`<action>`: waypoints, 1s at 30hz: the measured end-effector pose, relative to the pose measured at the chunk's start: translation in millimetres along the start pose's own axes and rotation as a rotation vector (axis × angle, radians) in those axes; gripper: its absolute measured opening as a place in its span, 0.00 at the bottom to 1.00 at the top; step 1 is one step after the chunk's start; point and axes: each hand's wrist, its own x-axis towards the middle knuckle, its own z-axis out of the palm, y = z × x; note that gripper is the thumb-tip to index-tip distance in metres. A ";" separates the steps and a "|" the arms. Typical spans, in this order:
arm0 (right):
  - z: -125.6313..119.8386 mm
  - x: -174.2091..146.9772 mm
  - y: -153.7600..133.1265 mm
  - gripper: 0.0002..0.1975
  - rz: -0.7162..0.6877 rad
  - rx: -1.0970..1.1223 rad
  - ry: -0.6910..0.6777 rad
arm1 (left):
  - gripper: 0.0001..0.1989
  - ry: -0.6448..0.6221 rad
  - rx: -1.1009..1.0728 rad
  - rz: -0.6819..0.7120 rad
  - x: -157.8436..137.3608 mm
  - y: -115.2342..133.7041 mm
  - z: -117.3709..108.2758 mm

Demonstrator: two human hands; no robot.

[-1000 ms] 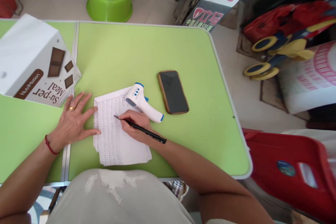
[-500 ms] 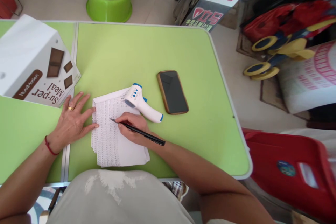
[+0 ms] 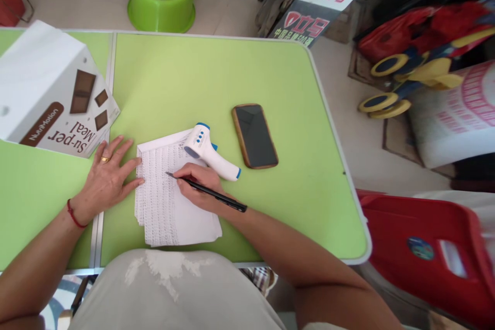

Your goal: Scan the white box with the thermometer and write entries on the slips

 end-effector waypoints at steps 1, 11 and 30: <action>-0.4 -0.1 -0.1 0.06 -0.010 -0.004 0.003 | 0.18 0.001 -0.005 -0.003 0.0 0.0 0.2; -1.7 -2.4 4.9 0.05 0.000 -0.098 -0.032 | 0.18 0.005 -0.077 -0.039 -1.3 -0.3 2.9; 9.2 -15.3 0.5 0.38 -0.215 -0.494 -0.358 | 0.17 0.020 -0.069 -0.031 -1.7 -0.4 4.5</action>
